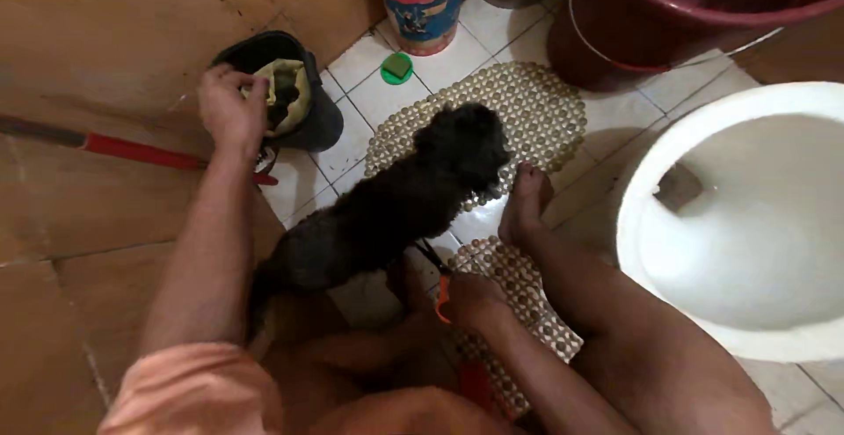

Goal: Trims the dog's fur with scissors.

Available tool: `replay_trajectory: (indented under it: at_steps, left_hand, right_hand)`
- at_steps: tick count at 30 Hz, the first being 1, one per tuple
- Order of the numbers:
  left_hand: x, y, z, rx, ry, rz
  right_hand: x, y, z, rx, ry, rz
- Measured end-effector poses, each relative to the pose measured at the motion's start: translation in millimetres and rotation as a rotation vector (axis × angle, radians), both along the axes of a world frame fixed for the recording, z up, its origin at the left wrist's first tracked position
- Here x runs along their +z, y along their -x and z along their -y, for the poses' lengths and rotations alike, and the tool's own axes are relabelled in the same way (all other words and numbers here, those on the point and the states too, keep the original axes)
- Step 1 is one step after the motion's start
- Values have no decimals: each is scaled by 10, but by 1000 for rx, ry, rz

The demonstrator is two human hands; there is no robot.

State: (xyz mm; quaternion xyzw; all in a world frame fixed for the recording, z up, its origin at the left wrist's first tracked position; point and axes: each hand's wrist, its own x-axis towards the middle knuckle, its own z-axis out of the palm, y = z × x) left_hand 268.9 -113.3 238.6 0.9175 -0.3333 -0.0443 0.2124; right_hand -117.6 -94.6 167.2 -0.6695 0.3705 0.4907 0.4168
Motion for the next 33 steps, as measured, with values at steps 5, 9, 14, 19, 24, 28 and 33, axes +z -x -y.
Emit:
replay_trajectory:
  at_steps: [5, 9, 14, 19, 24, 28, 33]
  left_hand:
    - [-66, 1539, -699, -488, 43, -887]
    - [-822, 2421, -984, -668, -692, -1180]
    - [-1868, 2802, -888, 298, -149, -1293]
    - [-2039, 2934, -661, 534, 22, -1255]
    - [-1944, 2881, -741, 467, -39, -1147]
    - [-1955, 2961, -732, 654, 208, -1164]
    - [-1891, 2954, -773, 441, -26, -1073]
  right_hand:
    - [-163, 150, -51, -21, 35, -46]
    - [-145, 153, -149, 16, 26, -57]
    - [-121, 170, -162, 39, 1, -25]
    - [15, 192, -158, 50, -37, 31]
    - [132, 221, -113, -42, -62, 99]
    - [151, 266, -90, -74, -73, 115]
    - [193, 289, -85, -129, -74, 86]
